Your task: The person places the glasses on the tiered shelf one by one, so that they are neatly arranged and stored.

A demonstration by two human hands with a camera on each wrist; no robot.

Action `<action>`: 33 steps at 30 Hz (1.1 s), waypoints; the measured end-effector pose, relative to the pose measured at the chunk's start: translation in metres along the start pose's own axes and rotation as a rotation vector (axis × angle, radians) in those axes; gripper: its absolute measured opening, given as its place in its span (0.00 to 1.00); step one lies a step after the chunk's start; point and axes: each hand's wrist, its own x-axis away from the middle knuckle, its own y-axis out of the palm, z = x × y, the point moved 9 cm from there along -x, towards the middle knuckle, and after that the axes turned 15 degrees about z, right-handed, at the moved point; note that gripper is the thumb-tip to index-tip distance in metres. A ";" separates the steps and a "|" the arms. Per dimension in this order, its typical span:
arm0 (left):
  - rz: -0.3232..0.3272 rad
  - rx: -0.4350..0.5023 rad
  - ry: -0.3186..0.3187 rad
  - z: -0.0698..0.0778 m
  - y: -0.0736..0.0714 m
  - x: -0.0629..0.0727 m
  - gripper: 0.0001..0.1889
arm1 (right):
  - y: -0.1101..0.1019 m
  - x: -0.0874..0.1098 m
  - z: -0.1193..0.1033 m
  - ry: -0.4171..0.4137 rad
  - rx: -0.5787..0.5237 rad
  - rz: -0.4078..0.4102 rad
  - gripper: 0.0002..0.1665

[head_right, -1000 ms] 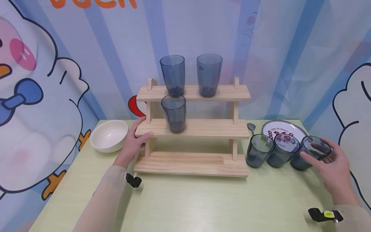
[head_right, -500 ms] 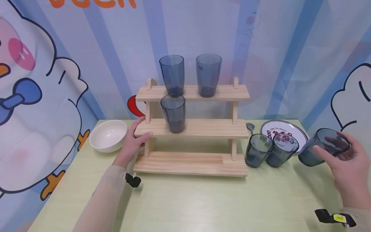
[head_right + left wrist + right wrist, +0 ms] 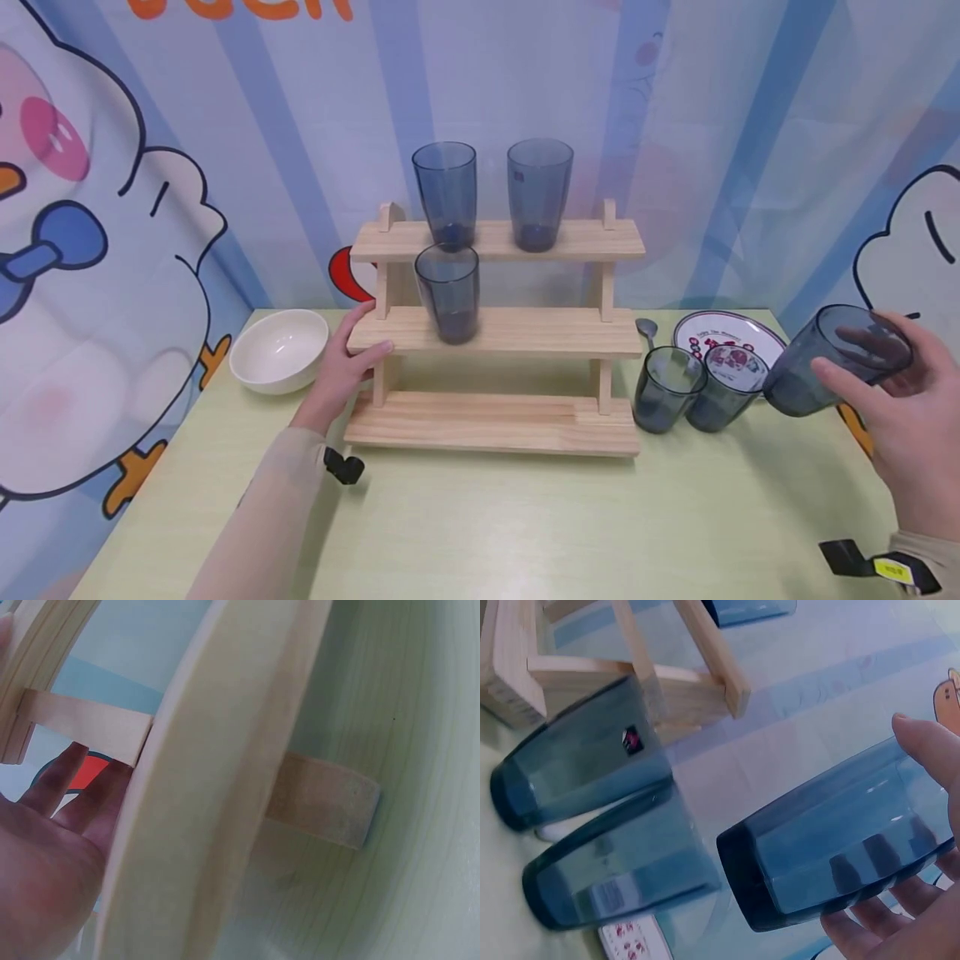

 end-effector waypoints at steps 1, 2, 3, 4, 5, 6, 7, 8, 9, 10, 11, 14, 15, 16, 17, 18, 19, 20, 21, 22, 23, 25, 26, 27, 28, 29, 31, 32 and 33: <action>0.000 -0.003 0.000 0.000 0.000 0.000 0.38 | 0.001 0.001 -0.006 -0.001 -0.014 -0.002 0.41; 0.000 -0.006 0.000 0.000 0.000 0.000 0.38 | 0.002 0.001 -0.012 0.004 -0.030 -0.002 0.41; 0.000 -0.009 0.000 0.001 0.000 0.001 0.38 | 0.004 0.002 -0.017 0.003 -0.025 0.008 0.40; 0.000 -0.011 -0.001 0.001 0.000 0.001 0.38 | 0.005 0.003 -0.023 0.005 -0.028 0.018 0.40; 0.001 -0.011 -0.002 0.001 0.000 0.001 0.38 | 0.007 0.003 -0.029 0.005 -0.029 0.030 0.40; 0.001 -0.010 -0.003 0.001 0.000 0.001 0.38 | 0.009 0.004 -0.034 0.011 -0.032 0.036 0.40; 0.002 -0.009 -0.004 0.001 0.000 0.002 0.38 | 0.011 0.005 -0.039 0.008 -0.031 0.037 0.40; 0.003 -0.008 -0.004 0.002 0.000 0.002 0.38 | 0.014 0.006 -0.045 -0.003 -0.028 0.034 0.41; 0.004 -0.008 -0.005 0.001 0.000 0.001 0.38 | 0.017 0.007 -0.050 -0.018 -0.038 0.030 0.41; 0.004 -0.009 -0.006 0.001 0.000 0.001 0.39 | 0.020 0.008 -0.055 -0.034 -0.064 0.015 0.42; 0.005 -0.009 -0.007 0.001 0.000 0.001 0.39 | 0.024 0.009 -0.059 -0.047 -0.083 -0.002 0.42; 0.007 -0.005 -0.006 0.001 -0.001 0.001 0.39 | 0.035 0.010 -0.071 -0.099 -0.140 -0.048 0.43; 0.006 -0.005 -0.006 0.000 -0.001 0.001 0.39 | 0.039 0.010 -0.075 -0.110 -0.156 -0.059 0.44; 0.006 -0.004 -0.004 0.000 -0.001 0.001 0.39 | 0.043 0.010 -0.078 -0.114 -0.164 -0.072 0.44; 0.006 -0.001 -0.003 0.001 -0.001 0.001 0.39 | 0.046 0.010 -0.082 -0.113 -0.172 -0.082 0.44; 0.007 0.003 -0.001 0.001 -0.001 0.001 0.39 | 0.050 0.010 -0.085 -0.115 -0.174 -0.093 0.45; 0.007 0.004 0.000 0.001 -0.001 0.001 0.39 | 0.054 0.011 -0.088 -0.113 -0.181 -0.105 0.45; 0.008 0.005 0.002 0.001 -0.001 0.000 0.39 | 0.059 0.011 -0.091 -0.109 -0.186 -0.120 0.45; 0.006 0.007 0.002 0.000 0.000 0.000 0.39 | 0.063 0.012 -0.094 -0.100 -0.205 -0.134 0.45; 0.005 0.011 0.002 0.000 0.000 0.000 0.39 | 0.067 0.012 -0.098 -0.097 -0.213 -0.148 0.45; 0.006 0.014 0.002 0.000 0.000 0.000 0.39 | 0.072 0.013 -0.101 -0.097 -0.221 -0.161 0.46; 0.008 0.015 0.001 0.000 0.000 -0.001 0.38 | 0.081 0.015 -0.108 -0.095 -0.238 -0.186 0.45; 0.010 0.015 0.001 -0.001 0.000 -0.001 0.38 | 0.085 0.016 -0.111 -0.095 -0.242 -0.198 0.45; 0.008 0.014 0.000 -0.001 0.000 -0.001 0.38 | 0.089 0.017 -0.113 -0.092 -0.244 -0.212 0.45; 0.008 0.012 0.001 -0.001 0.000 -0.001 0.38 | 0.093 0.018 -0.116 -0.093 -0.238 -0.227 0.45; 0.008 0.011 0.001 -0.001 0.000 -0.001 0.38 | 0.097 0.019 -0.118 -0.085 -0.243 -0.243 0.45; 0.006 0.011 0.000 -0.001 0.000 -0.001 0.38 | 0.105 0.022 -0.123 -0.070 -0.267 -0.278 0.45; 0.004 0.012 0.000 -0.002 0.000 -0.001 0.38 | 0.108 0.023 -0.125 -0.064 -0.275 -0.293 0.45; 0.002 0.012 -0.001 -0.002 0.000 -0.001 0.38 | 0.112 0.024 -0.127 -0.060 -0.289 -0.310 0.45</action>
